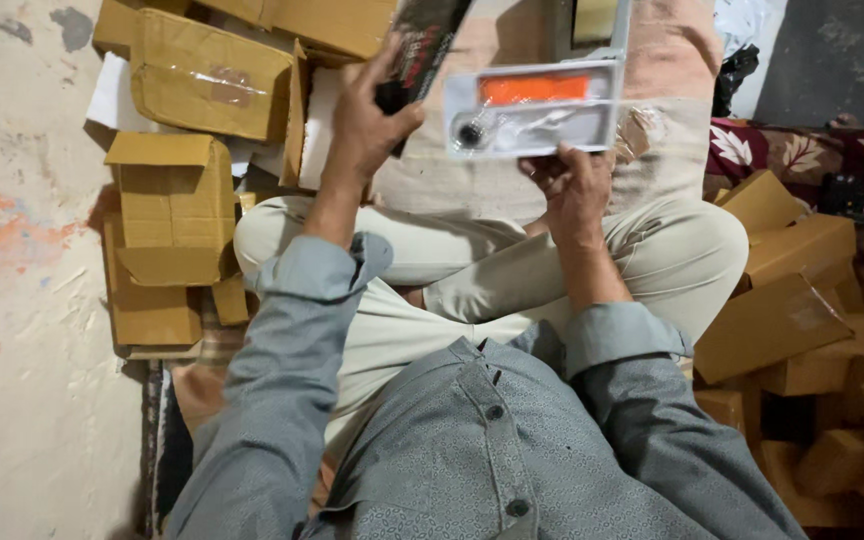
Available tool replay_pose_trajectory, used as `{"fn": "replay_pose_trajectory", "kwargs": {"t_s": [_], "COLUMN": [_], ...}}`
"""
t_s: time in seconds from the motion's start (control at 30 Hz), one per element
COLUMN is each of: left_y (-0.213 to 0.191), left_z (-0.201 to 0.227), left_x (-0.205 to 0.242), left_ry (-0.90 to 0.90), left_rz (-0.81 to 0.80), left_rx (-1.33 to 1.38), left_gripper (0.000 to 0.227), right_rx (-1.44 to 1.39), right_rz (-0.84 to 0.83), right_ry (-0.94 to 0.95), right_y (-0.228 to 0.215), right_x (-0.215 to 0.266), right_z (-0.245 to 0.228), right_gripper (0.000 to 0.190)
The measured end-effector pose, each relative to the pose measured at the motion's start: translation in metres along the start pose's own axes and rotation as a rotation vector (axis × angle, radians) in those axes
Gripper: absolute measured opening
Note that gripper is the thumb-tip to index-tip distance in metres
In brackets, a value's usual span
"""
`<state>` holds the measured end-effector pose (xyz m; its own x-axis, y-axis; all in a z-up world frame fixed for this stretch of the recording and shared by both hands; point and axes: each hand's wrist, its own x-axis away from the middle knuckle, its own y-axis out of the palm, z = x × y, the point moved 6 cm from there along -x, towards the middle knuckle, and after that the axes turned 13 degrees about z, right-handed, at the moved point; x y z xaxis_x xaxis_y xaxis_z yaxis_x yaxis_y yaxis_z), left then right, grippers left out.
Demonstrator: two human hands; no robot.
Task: The person assembles small cardboard boxes, places white foam padding inside, and inserts packaged smartwatches. They close the boxes and seal them with packing tape using a handheld dispenser. The finished packages are set aside.
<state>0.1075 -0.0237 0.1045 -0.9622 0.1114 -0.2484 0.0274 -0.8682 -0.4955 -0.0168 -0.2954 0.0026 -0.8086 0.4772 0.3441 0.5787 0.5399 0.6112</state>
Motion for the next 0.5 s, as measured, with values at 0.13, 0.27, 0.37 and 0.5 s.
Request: {"fn": "replay_pose_trajectory", "kwargs": {"t_s": [0.13, 0.27, 0.37, 0.5], "left_y": [-0.016, -0.027, -0.032, -0.03], "left_z": [-0.003, 0.0, -0.003, -0.009], "left_x": [0.026, 0.045, 0.05, 0.05], "left_ry": [0.13, 0.228, 0.151, 0.068], "left_rz": [0.02, 0.046, 0.047, 0.032], "left_rx": [-0.351, -0.319, -0.265, -0.206], "left_gripper": [0.098, 0.095, 0.093, 0.092], "right_rx": [-0.199, -0.267, -0.27, -0.245], "right_rz": [0.134, 0.192, 0.182, 0.138], "right_ry": [-0.074, -0.131, -0.146, -0.154], "right_y": [-0.017, -0.033, -0.037, -0.032], "right_x": [-0.009, -0.021, -0.022, -0.018], "right_z": [-0.01, -0.011, -0.008, -0.01], "right_gripper": [0.026, 0.026, 0.025, 0.027]}}
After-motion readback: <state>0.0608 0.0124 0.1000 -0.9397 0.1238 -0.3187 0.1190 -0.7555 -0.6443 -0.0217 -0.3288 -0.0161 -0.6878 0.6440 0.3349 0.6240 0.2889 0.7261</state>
